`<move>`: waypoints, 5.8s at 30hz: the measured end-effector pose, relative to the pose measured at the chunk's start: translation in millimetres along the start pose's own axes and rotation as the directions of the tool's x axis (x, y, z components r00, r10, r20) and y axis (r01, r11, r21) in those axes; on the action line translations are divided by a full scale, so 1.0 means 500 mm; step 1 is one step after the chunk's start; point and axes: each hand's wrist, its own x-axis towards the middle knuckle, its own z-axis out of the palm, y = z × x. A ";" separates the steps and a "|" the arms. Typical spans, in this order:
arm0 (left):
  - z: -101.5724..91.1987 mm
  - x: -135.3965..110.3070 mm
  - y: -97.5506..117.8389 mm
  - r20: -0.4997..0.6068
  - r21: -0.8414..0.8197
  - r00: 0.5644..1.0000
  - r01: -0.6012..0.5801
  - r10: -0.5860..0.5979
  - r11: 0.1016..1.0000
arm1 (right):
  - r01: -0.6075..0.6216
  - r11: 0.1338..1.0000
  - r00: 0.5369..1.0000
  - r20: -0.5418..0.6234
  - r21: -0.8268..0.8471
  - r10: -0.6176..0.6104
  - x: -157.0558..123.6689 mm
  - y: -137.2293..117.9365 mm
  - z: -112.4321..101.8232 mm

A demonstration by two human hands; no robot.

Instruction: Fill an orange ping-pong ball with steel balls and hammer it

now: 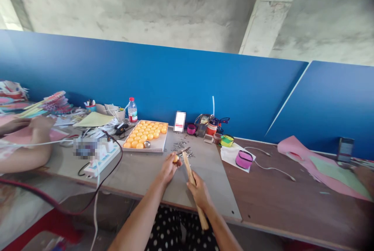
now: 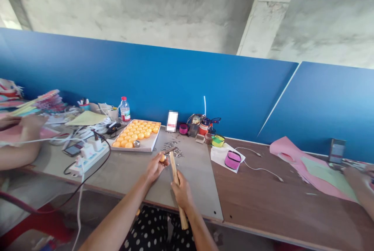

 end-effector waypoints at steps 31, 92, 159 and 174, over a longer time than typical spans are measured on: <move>-0.015 0.009 0.013 -0.018 -0.117 0.998 0.063 -0.066 0.991 | 0.038 0.999 0.998 0.040 0.037 -0.039 -0.009 -0.014 -0.005; -0.005 0.001 -0.003 0.035 0.028 0.999 -0.031 0.030 0.999 | 0.050 0.997 0.997 0.049 0.063 -0.053 -0.010 -0.005 -0.002; 0.019 -0.034 0.029 0.053 0.062 0.998 0.023 -0.027 0.998 | -0.186 0.940 0.983 -0.059 -0.285 0.177 0.254 0.108 -0.138; 0.021 -0.039 0.017 0.051 0.143 0.996 0.061 -0.069 0.988 | -0.141 0.928 0.989 -0.018 -0.344 0.144 0.253 0.114 -0.136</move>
